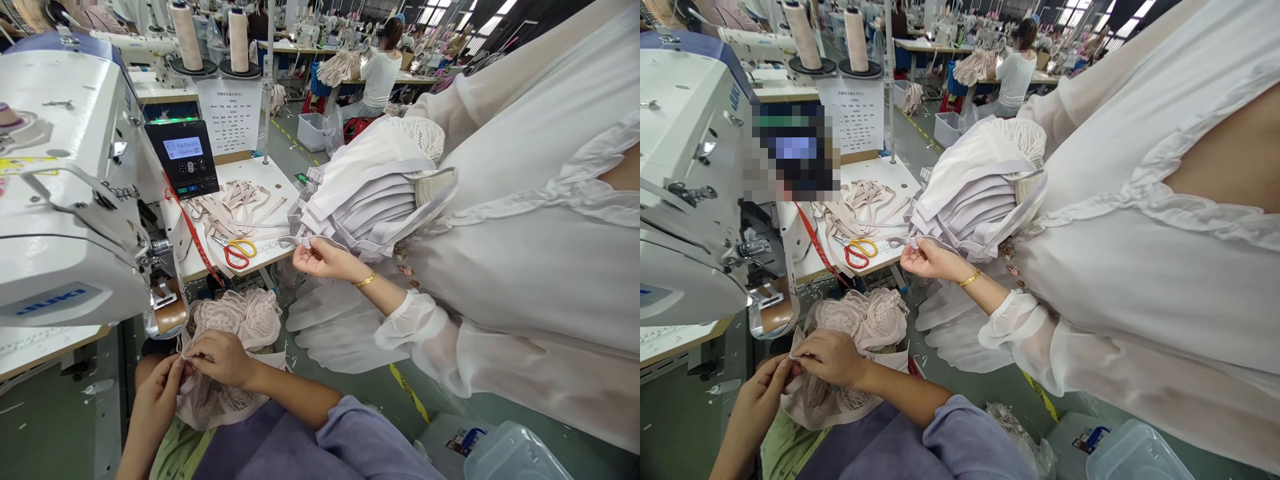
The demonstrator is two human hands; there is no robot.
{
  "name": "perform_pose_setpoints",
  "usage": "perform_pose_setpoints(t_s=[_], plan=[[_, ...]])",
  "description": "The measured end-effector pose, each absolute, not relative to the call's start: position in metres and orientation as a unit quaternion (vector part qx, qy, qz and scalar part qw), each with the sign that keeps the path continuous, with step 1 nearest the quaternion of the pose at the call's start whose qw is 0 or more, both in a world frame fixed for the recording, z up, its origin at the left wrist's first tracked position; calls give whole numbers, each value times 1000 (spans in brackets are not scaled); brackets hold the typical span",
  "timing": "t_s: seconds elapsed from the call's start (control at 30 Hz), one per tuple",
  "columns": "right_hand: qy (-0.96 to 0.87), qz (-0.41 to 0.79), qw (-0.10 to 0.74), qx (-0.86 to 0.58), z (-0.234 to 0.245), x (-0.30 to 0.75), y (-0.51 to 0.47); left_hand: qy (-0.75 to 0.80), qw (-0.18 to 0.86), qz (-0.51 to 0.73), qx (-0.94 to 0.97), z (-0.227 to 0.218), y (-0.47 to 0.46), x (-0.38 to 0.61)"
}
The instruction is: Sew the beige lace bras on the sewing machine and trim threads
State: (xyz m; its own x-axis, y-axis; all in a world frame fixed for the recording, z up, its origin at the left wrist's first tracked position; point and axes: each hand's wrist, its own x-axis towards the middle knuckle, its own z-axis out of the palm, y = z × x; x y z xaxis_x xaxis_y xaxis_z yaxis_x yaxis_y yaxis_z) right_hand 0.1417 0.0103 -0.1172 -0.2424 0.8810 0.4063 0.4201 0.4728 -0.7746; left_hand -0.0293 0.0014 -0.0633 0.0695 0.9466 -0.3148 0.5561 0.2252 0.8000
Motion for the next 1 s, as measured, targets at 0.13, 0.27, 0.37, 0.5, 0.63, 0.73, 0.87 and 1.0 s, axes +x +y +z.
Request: perform_pose_setpoints(t_s=[0.13,0.27,0.37,0.5,0.63,0.73,0.87,1.0], plan=[[-748,272,406,-448,-120,141,10,642,444,228,582,-69,2,-32],[-746,268,419,-444,-124,140,10,643,443,229,580,-70,3,-32],[-744,271,422,-442,-123,141,10,643,443,230,581,-70,3,-32],[-748,274,414,-440,-121,142,10,645,445,229,577,-69,4,-31],[-749,269,414,-442,-121,142,10,645,450,232,572,-70,3,-31],[-754,269,402,-444,-123,141,10,647,447,229,573,-69,3,-31],[-754,272,390,-453,-123,140,9,646,445,227,577,-65,3,-29],[-755,272,394,-448,-123,140,9,645,448,231,574,-63,2,-28]])
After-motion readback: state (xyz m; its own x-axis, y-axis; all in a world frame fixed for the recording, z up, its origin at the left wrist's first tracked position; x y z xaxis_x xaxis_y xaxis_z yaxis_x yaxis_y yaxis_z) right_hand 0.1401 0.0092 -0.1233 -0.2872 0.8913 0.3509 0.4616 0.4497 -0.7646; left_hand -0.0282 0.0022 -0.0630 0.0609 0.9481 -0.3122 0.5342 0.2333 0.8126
